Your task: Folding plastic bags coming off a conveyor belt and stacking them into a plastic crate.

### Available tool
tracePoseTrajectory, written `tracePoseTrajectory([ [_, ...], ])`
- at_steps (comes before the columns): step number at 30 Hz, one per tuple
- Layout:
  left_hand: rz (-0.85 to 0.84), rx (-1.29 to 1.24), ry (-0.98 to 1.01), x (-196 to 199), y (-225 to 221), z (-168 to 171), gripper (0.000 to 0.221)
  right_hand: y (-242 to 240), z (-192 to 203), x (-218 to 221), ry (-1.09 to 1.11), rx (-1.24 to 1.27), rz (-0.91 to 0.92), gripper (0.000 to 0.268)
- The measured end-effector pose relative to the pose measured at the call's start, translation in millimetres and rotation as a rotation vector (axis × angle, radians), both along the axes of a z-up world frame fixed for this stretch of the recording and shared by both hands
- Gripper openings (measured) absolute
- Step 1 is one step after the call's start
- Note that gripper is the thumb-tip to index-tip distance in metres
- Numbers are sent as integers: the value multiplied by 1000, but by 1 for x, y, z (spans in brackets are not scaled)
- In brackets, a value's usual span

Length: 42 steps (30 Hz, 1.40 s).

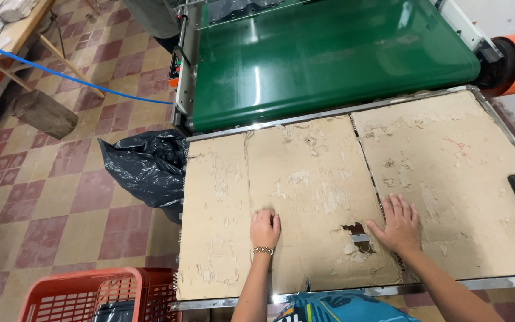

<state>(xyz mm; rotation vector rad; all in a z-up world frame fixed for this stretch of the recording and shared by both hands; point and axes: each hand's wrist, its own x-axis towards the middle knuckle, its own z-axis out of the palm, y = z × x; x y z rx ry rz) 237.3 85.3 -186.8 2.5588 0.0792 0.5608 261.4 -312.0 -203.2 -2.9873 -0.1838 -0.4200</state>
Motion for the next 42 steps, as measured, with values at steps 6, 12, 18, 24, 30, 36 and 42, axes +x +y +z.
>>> tracePoseTrajectory([
  [6, 2, -13, 12, 1, 1, -1, 10, 5, 11, -4, -4, 16, 13, 84],
  [12, 4, 1, 22, 1, 2, -2, 10, 1, -1, 0, -20, -23, -3, 87],
  [18, 16, 4, 26, 0, 1, -3, 11, 0, 0, 1, 30, 18, 0, 87],
  [24, 16, 8, 14, 1, 2, -9, 12, 2, -3, 0, -31, -75, -24, 85],
  [30, 9, 261, 222, -14, -16, 41, 67, -2, -1, 0, 86, -31, 2, 86],
  [36, -170, 346, 479, -8, -19, 49, 84, -1, 1, 0, 128, -138, 52, 78],
  [42, -288, 432, 614, -20, -48, 63, 91, -5, -13, 7, 58, -234, 80, 86],
])
